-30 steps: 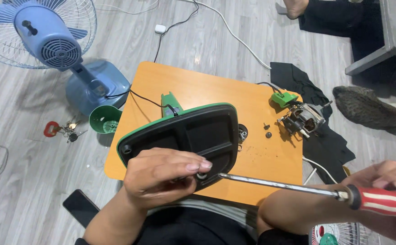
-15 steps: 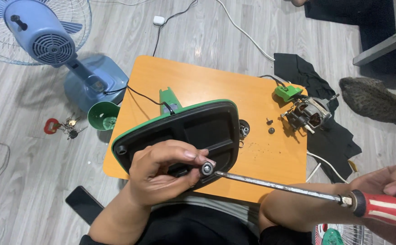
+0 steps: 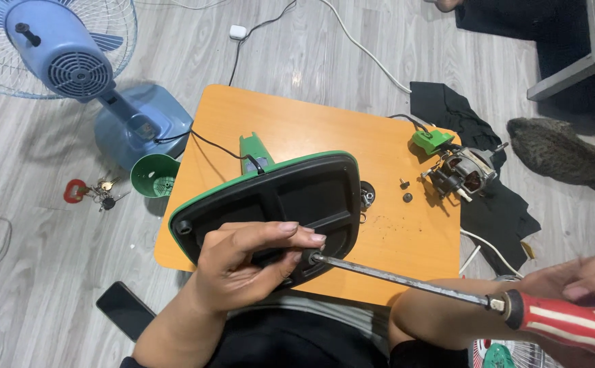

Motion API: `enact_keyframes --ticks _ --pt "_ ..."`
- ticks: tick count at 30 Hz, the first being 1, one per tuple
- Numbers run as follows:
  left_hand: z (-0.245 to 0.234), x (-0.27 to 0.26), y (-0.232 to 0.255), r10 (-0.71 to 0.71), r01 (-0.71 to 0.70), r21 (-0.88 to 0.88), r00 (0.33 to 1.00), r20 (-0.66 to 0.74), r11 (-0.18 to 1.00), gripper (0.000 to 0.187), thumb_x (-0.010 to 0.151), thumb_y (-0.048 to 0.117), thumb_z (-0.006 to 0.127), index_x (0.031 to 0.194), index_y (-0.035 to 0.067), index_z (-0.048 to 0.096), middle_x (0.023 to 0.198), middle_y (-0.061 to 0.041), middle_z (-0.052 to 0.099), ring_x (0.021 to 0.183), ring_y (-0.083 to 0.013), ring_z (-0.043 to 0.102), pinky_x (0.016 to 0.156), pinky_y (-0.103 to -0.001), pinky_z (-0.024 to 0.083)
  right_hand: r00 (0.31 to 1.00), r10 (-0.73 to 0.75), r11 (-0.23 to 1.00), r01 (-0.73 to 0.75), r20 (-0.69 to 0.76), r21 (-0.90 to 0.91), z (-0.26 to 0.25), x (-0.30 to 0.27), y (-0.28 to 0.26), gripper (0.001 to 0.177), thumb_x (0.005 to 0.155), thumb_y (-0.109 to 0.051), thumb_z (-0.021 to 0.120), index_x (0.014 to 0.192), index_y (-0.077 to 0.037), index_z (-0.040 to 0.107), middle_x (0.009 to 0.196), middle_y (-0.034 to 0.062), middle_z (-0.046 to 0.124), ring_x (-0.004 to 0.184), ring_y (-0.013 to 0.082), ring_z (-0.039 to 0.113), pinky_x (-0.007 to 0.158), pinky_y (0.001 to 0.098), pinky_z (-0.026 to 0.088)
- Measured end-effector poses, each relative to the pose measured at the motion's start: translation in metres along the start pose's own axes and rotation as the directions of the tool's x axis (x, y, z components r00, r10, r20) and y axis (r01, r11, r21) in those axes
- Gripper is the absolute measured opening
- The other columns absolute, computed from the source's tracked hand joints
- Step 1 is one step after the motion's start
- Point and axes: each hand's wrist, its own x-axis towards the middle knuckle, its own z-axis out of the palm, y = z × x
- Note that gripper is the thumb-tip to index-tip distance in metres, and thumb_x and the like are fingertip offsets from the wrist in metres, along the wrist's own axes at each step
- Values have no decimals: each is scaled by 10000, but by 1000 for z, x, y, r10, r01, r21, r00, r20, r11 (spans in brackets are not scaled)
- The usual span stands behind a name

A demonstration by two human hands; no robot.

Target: Disassembling the base of a green appliance by removing screws and rubber feet with a screwdriver.

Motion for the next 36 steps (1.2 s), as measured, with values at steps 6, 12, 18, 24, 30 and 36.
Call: enact_keyframes --ticks 6,12,18,24,30,36 --pt "3 0 2 -39 45 70 995 -89 997 414 838 -132 743 1207 -11 599 1121 -188 738 953 -231 793 855 -293 697 999 34 995 -37 35 94 -7 -12 -5 563 952 -708 541 1202 -209 472 1058 -74 425 863 14 389 959 201 398" --pt "8 -6 -4 -112 99 -73 976 -185 992 359 865 -152 709 1181 -27 595 1100 -151 685 979 -210 746 999 -383 679 998 63 990 -64 14 127 -8 -14 -7 607 910 -735 593 1182 -202 493 996 -70 440 819 -8 405 805 154 386" --pt "7 -7 -8 -110 95 -87 975 -191 992 344 877 -148 708 1177 -22 595 1081 -142 691 967 -205 750 1000 -383 682 998 53 992 -55 25 113 -2 -12 -8 587 905 -701 609 1203 -214 473 1027 -81 431 875 -19 424 959 172 421" --pt "7 -8 -12 -114 98 -90 975 -193 991 329 885 -135 714 1173 -22 602 1085 -135 694 978 -205 754 995 -374 684 999 38 995 -35 -27 88 -39 -61 12 624 935 -677 533 1352 -221 445 1133 -72 437 1064 21 448 1201 282 342" --pt "1 -6 -7 -79 87 46 985 -150 995 367 799 -192 731 1091 18 655 1028 -143 747 989 -260 799 823 -269 678 997 33 862 5 65 -506 -70 -58 21 496 1103 -517 409 1301 -67 356 1097 175 485 911 256 528 951 410 488" --pt "0 1 1 -55 75 116 984 -168 990 322 776 -177 740 1024 19 677 988 -132 753 937 -244 799 896 -335 690 998 59 986 -61 -21 -156 20 -2 -18 558 1026 -715 438 1103 -163 408 1027 20 457 794 85 431 827 243 412"
